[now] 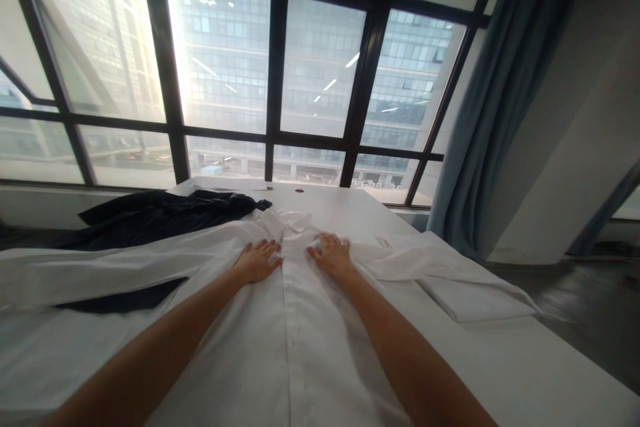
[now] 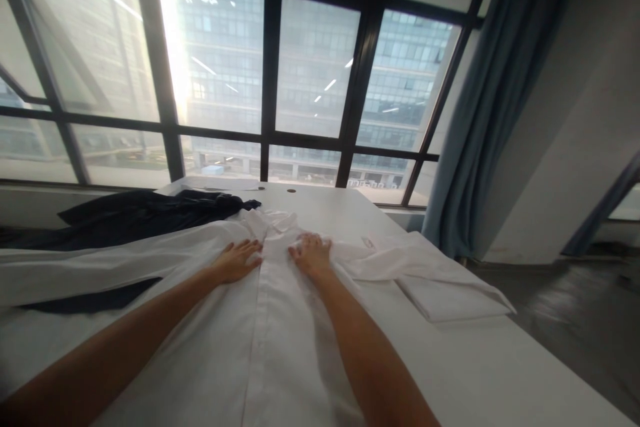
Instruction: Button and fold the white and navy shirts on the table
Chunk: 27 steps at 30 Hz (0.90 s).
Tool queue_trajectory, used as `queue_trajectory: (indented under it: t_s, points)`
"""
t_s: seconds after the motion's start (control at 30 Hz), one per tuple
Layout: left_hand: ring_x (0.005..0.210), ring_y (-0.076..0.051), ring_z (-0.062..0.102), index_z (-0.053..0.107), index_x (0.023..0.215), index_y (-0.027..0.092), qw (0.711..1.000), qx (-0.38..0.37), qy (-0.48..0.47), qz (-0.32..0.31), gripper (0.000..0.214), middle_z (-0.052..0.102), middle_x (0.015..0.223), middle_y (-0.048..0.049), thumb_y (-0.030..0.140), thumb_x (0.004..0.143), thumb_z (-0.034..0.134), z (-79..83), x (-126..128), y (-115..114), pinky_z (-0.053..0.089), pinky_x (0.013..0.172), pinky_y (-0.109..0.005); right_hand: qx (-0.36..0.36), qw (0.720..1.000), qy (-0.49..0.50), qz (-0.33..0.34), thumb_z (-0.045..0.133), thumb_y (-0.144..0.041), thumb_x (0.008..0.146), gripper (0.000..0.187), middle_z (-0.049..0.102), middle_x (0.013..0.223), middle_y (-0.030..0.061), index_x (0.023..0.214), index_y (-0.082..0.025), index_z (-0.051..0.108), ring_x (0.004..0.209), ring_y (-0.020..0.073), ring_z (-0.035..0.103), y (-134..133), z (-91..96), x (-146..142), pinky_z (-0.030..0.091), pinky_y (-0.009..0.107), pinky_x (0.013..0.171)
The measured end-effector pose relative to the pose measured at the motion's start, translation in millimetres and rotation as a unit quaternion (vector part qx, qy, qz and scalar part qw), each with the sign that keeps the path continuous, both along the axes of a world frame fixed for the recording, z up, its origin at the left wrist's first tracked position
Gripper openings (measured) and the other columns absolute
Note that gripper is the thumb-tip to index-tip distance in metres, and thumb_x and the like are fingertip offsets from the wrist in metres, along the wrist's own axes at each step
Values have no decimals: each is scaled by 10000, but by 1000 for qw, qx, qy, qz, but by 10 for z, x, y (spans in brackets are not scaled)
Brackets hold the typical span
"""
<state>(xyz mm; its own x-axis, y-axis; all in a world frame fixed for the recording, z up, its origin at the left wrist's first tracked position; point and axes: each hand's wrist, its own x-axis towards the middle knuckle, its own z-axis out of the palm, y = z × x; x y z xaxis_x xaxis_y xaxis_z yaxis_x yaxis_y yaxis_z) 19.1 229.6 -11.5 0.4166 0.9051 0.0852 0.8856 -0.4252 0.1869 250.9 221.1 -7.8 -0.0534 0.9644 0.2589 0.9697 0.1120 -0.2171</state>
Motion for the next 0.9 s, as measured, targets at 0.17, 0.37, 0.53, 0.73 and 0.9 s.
queue_trajectory:
  t_s: [0.17, 0.37, 0.53, 0.73, 0.9]
  points:
    - [1371, -256, 360, 437, 1404, 251, 999, 28, 26, -29, 522, 340, 1534, -72, 470, 942, 334, 100, -181, 251, 288, 1103, -432, -121, 993, -19, 4, 258, -654, 920, 669, 205, 1583, 60, 1474, -284, 323, 1442, 268, 161, 239, -54, 378, 146, 587, 1093]
    - [1187, -308, 524, 569, 1266, 156, 981, 123, 31, 147, 454, 604, 1266, -157, 349, 956, 299, 223, -529, 735, 391, 973, -474, -41, 992, -40, -116, 338, -410, 964, 452, 593, 1295, 138, 1300, -207, 563, 1225, 265, 503, 539, 111, 672, 280, 492, 1048]
    - [1170, -338, 521, 641, 1203, 213, 982, 95, 41, 160, 486, 628, 1223, -148, 524, 887, 441, 261, -553, 1134, 375, 965, -490, -80, 994, 16, -75, 513, -532, 870, 402, 687, 1132, 81, 1046, -234, 718, 1042, 223, 616, 812, 299, 728, 425, 322, 878]
    - [1045, -280, 604, 715, 980, 212, 987, 44, -45, 149, 319, 695, 1083, -92, 434, 773, 616, 347, -349, 1400, 443, 860, -339, -106, 992, 35, -53, 538, -489, 862, 335, 704, 1094, 73, 997, -255, 735, 1033, 223, 614, 1041, 230, 317, 418, 339, 887]
    - [880, -198, 638, 690, 922, 161, 976, 109, -165, 93, 246, 710, 936, -64, 322, 742, 642, 502, -445, 1434, 455, 761, -258, -50, 995, 60, -65, 646, -313, 764, 221, 715, 1046, 32, 964, -267, 729, 1005, 205, 619, 1107, 295, 175, 432, 300, 851]
